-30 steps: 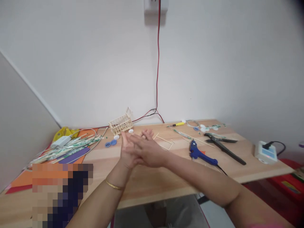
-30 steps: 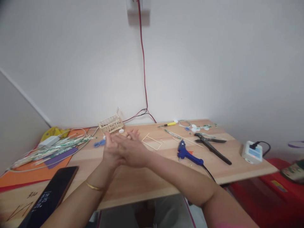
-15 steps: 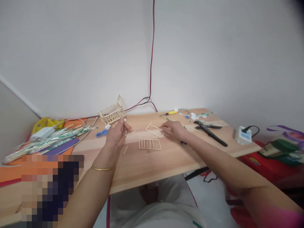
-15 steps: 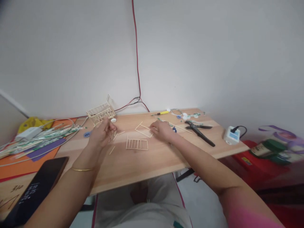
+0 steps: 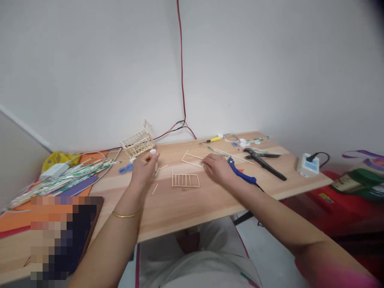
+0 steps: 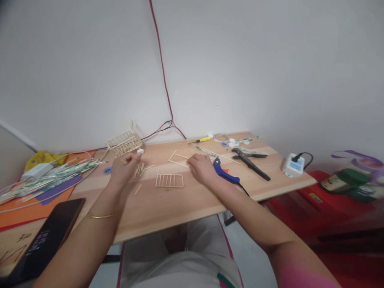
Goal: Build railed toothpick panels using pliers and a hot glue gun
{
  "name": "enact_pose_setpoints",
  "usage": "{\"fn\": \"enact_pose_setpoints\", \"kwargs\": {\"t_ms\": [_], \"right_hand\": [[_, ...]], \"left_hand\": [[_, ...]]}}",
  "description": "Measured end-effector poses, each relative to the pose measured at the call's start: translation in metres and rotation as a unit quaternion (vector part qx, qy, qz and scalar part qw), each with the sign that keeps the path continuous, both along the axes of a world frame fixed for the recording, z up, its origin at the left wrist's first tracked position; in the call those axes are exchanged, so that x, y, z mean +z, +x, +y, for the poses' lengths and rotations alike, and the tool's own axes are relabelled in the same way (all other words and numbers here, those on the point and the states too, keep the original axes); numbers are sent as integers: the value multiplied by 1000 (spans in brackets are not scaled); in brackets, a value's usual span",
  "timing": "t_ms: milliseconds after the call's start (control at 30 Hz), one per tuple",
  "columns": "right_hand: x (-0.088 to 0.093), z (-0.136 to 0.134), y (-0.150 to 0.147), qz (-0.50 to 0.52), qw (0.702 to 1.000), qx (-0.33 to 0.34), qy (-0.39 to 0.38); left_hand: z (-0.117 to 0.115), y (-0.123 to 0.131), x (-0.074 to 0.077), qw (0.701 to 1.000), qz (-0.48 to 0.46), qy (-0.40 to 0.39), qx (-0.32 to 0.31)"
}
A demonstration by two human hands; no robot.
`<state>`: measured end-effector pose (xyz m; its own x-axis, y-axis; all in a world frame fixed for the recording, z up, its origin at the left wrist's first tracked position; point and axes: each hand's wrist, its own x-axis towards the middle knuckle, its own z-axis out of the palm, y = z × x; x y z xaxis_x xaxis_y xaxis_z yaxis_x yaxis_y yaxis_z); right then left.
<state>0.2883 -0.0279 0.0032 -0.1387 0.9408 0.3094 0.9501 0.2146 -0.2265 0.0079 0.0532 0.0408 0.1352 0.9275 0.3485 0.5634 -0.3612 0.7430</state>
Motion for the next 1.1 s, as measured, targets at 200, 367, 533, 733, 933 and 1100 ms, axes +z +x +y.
{"fn": "enact_pose_setpoints", "kwargs": {"t_ms": [200,367,533,733,933,1100], "right_hand": [[8,-41,-8,41,998,35,-11],[9,-71,2,99,994,36,-31],[2,-79,13,118,990,48,-54],[3,-83,12,154,985,55,-54],[16,-64,-9,277,958,65,-21],[21,-39,-24,351,931,62,-84]], "left_hand": [[-13,-22,14,984,164,-59,-45],[-41,-24,-1,954,257,-134,-76],[-43,-21,-15,957,253,-137,-39],[-33,-6,0,973,129,-178,-72],[-52,47,-2,934,-62,-299,-183],[-62,72,-12,904,-163,-343,-195]]}}
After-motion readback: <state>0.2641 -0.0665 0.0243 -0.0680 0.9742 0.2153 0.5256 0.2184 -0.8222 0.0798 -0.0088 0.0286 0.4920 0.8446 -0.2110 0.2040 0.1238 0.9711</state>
